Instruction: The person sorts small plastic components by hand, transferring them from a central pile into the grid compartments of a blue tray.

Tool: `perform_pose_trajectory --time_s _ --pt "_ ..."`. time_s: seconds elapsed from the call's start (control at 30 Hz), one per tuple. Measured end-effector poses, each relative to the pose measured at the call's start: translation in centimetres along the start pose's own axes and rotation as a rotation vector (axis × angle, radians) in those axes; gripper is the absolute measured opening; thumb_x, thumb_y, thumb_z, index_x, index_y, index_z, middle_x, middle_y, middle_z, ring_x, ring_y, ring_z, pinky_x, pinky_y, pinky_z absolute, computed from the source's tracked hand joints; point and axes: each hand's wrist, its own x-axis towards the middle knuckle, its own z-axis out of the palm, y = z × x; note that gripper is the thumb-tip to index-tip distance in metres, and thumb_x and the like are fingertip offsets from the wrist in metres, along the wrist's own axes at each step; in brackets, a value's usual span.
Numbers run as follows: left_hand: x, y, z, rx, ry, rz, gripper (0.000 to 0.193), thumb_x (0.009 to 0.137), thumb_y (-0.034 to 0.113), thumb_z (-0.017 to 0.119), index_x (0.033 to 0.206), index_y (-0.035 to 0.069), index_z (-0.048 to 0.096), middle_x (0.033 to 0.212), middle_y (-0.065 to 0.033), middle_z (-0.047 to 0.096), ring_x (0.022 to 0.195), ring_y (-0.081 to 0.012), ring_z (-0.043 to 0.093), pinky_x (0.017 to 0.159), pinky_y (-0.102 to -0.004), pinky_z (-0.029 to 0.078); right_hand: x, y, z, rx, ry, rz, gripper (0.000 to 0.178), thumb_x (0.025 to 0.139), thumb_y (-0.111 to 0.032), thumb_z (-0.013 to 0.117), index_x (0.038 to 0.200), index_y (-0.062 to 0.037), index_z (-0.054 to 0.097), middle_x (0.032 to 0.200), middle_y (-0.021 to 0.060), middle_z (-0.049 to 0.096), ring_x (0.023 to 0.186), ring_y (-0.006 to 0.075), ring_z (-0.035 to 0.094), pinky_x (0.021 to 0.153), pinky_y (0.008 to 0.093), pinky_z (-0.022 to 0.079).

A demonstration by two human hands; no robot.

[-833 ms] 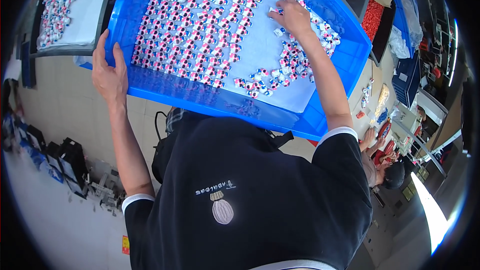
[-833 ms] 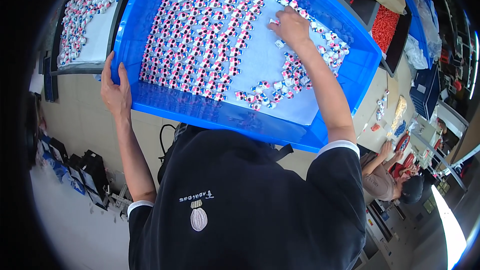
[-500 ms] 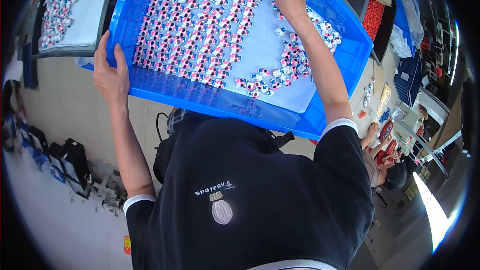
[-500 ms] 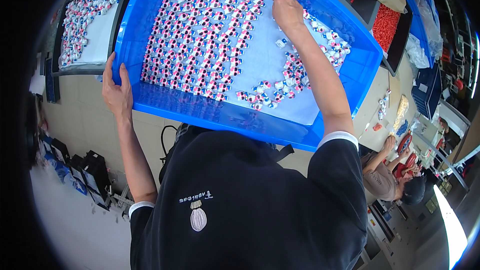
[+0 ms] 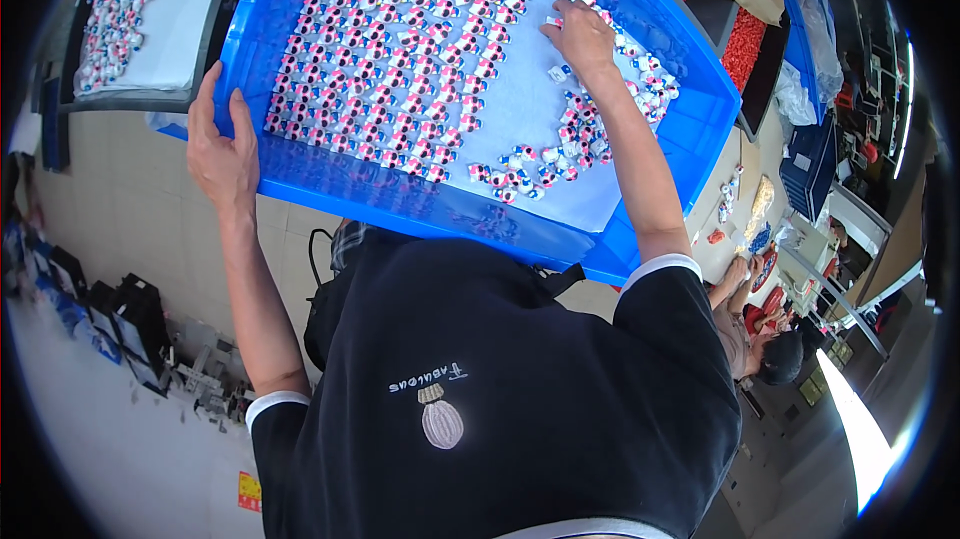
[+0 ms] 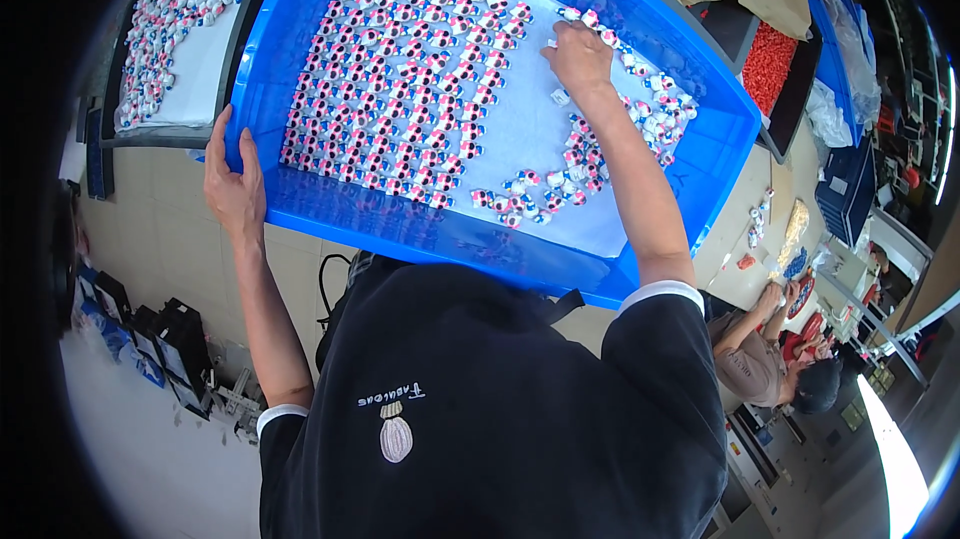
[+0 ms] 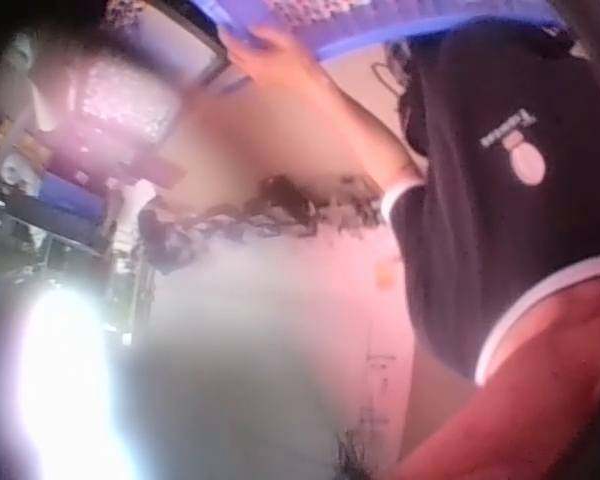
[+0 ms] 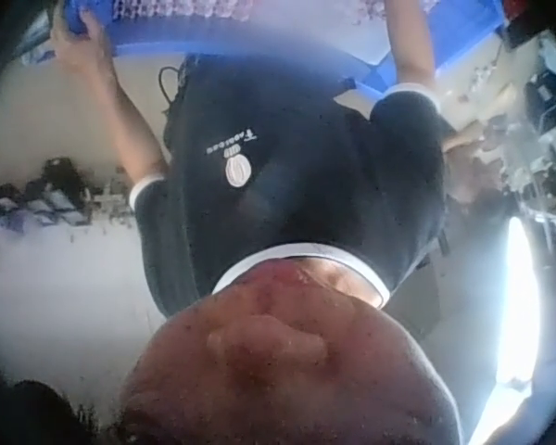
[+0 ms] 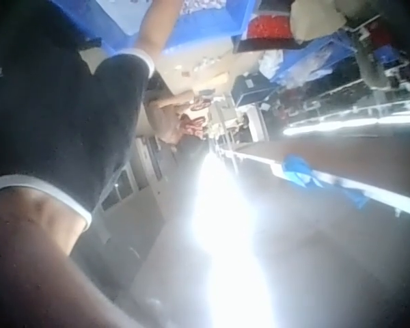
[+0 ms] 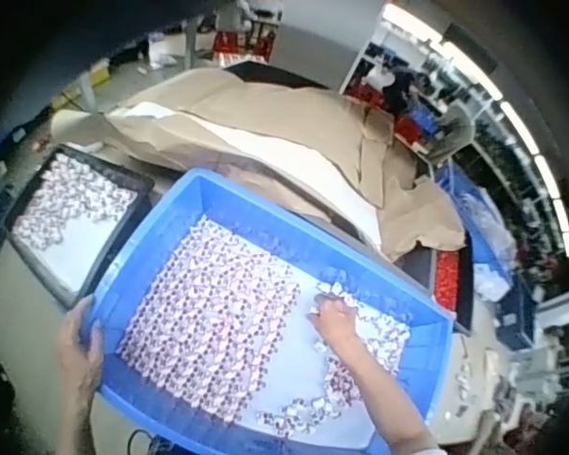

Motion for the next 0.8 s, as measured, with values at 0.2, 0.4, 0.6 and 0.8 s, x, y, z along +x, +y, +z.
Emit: perform_pose_trajectory --time_s 0.2,0.4,0.6,0.8 --pt "0.0 -0.1 0.0 -0.002 0.009 0.015 0.034 0.091 0.016 0.059 0.125 0.014 0.059 0.106 -0.0096 0.065 0.09 -0.0231 0.064 0.074 -0.033 0.05 0.5 0.1 1.0 0.004 0.109 -0.091 0.024 0.075 -0.016 0.067 0.097 -0.0064 0.067 0.1 0.0123 0.063 0.094 0.03 0.063 0.077 0.0419 0.053" --pt "0.1 0.1 -0.2 -0.016 -0.056 -0.071 0.033 0.093 0.021 0.059 0.125 0.013 0.06 0.117 -0.0123 0.064 0.104 -0.0247 0.063 0.084 -0.0344 0.049 4.5 -0.3 0.8 0.088 0.333 -0.292 0.028 0.077 -0.004 0.058 0.104 -0.0053 0.064 0.097 0.0142 0.063 0.096 0.0302 0.062 0.079 0.0413 0.053" --pt "0.1 -0.2 0.0 0.011 0.014 0.03 0.034 0.091 0.017 0.059 0.125 0.014 0.059 0.104 -0.0096 0.066 0.085 -0.0224 0.065 0.072 -0.0326 0.05 4.0 0.5 2.3 0.277 0.431 -0.25 0.028 0.084 -0.008 0.06 0.111 -0.0066 0.064 0.104 0.0144 0.065 0.09 0.0348 0.064 0.078 0.041 0.052" --pt "0.0 -0.2 0.1 0.004 0.008 0.016 0.034 0.091 0.017 0.059 0.125 0.015 0.059 0.106 -0.0096 0.066 0.088 -0.0235 0.065 0.073 -0.0335 0.05 4.6 -0.1 2.3 0.342 0.336 -0.152 0.022 0.086 -0.014 0.06 0.106 -0.0056 0.066 0.102 0.015 0.066 0.089 0.0342 0.064 0.079 0.0415 0.052"
